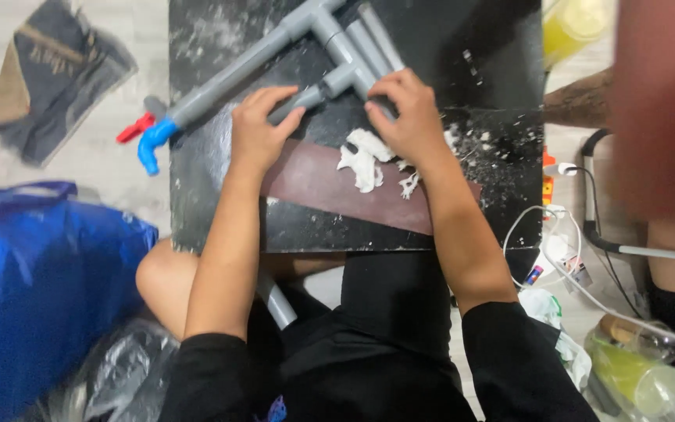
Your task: The person sits on the floor and sands the ends of gray PVC pipes using a piece of sandpaper placed on a black table. They hold the pipes with one hand and rub them against the sandpaper with the other, occasionally wiping the surface with a white cloth.
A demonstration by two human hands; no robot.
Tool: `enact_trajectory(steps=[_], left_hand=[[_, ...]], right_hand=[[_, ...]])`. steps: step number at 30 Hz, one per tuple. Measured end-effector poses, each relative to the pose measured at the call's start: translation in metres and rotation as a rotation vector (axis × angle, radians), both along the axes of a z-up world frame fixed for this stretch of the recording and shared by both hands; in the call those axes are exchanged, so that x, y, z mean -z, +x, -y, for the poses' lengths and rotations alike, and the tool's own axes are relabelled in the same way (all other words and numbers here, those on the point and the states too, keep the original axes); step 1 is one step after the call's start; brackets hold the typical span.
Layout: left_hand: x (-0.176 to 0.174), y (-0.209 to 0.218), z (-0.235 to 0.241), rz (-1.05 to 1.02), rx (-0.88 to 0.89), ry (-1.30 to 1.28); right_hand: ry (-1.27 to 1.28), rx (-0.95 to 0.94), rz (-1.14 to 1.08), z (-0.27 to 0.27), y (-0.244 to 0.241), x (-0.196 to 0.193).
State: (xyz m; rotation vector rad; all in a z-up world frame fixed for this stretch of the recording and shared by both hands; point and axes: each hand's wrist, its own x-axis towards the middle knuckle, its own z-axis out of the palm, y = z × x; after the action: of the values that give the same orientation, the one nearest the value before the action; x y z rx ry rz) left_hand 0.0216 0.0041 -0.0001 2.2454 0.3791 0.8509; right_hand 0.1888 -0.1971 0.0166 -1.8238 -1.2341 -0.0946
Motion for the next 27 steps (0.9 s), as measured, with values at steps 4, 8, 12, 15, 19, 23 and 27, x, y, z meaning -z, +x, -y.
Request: enact_trajectory(steps=[4, 8, 12, 15, 19, 23, 27], left_hand=[[-0.001, 0.001, 0.001, -0.009, 0.014, -0.023], [0.0, 0.0, 0.002, -0.008, -0.002, -0.03], [0.003, -0.001, 0.0, 0.0, -0.028, -0.029], [0.013, -0.002, -0.005, 0.023, -0.005, -0.094], [0.015, -0.002, -0.007, 0.022, 0.013, -0.069], [0.017, -0.001, -0.007, 0.011, 0.005, -0.054], [0.018, 0.002, -0.009, 0.01, -0.004, -0.034]], right_hand=[[-0.072, 0.02, -0.016, 0.004, 0.001, 0.004], [-0.074, 0.006, -0.022, 0.004, 0.0, 0.003], [-0.059, -0.006, -0.038, 0.005, 0.003, 0.006], [-0.124, 0.013, -0.098, 0.006, 0.009, 0.016], [-0.09, -0.016, -0.03, 0.006, 0.012, 0.018], [-0.069, -0.034, 0.003, 0.007, 0.013, 0.017], [-0.059, -0.028, 0.025, 0.005, 0.016, 0.019]])
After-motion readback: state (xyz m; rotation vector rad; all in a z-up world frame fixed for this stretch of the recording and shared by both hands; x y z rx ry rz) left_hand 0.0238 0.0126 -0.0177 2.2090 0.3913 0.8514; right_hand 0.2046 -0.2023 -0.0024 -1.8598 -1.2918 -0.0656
